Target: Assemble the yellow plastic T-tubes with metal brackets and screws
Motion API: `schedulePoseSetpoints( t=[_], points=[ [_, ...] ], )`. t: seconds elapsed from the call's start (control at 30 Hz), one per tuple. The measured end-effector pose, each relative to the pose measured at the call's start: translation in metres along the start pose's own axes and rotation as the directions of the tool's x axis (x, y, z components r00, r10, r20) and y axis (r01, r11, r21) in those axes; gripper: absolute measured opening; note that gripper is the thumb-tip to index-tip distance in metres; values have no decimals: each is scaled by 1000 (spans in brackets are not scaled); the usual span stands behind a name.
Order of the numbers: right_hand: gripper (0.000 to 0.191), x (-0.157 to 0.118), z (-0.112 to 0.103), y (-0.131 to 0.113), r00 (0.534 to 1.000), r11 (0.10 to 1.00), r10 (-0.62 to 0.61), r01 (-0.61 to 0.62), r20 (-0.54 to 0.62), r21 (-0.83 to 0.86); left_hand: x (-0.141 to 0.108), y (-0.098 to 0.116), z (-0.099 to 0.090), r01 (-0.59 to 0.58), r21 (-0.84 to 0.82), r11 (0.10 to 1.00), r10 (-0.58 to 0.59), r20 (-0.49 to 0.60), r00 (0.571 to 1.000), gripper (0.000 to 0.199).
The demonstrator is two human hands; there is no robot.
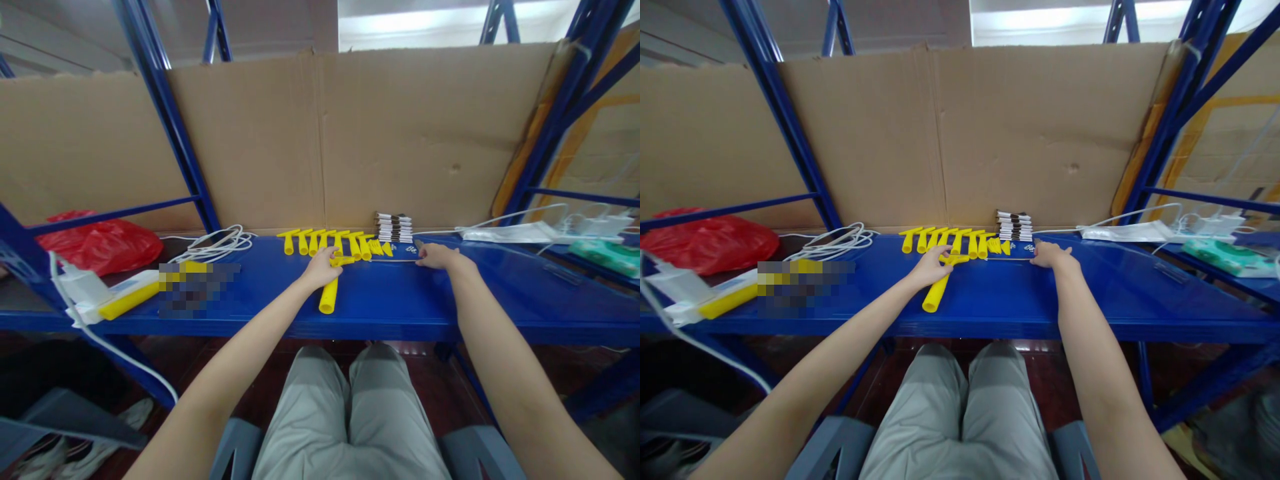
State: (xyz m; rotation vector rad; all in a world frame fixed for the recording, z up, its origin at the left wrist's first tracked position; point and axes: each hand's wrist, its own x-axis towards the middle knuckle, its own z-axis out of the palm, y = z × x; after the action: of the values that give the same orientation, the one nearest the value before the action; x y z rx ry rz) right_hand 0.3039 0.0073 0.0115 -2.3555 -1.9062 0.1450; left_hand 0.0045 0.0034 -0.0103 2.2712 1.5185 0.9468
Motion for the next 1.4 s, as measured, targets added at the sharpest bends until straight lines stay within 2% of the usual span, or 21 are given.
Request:
schedulePoseSetpoints(
  t=[0.2,0.43,0.57,0.73,0.87,0.97,1.07,1.13,1.2,1.4],
  points=[
    [18,3,1,-1,1000,1000,-7,7,-4,4,5,-8,4,29,21,999,-29,1,1000,49],
    [21,6,3,1,999,999,-32,32,-7,3,9,-12,9,9,-19,1000,-10,-7,1000,46],
    [22,5,2,0,999,999,-31,31,-8,9,10,-12,9,30,-67,997,-30,-8,1000,46],
    [23,0,-1,-5,1000,1000,-11,11,-9,14,10,-10,6,22,-37,999,-24,-44,999,39],
    [25,4,1,-4,998,1000,-9,10,-68,19,10,-10,0,-3,9,1000,5,-166,986,32],
    [23,7,2,-2,990,998,-51,56,-128,34,10,-11,-3,-22,18,1000,26,-243,970,28],
    [25,8,0,-2,958,993,-75,99,-277,72,10,-12,-3,-44,26,999,49,-234,971,23],
    [31,11,-1,-4,915,988,-42,97,-401,118,11,-12,-2,-48,23,999,52,-203,978,22],
    [33,17,-1,-5,886,980,1,91,-463,176,11,-12,-1,-55,14,998,57,-168,984,22],
    [32,53,5,0,911,939,159,-20,-379,344,7,-10,-1,-58,1,998,58,-154,986,23]
  ],
)
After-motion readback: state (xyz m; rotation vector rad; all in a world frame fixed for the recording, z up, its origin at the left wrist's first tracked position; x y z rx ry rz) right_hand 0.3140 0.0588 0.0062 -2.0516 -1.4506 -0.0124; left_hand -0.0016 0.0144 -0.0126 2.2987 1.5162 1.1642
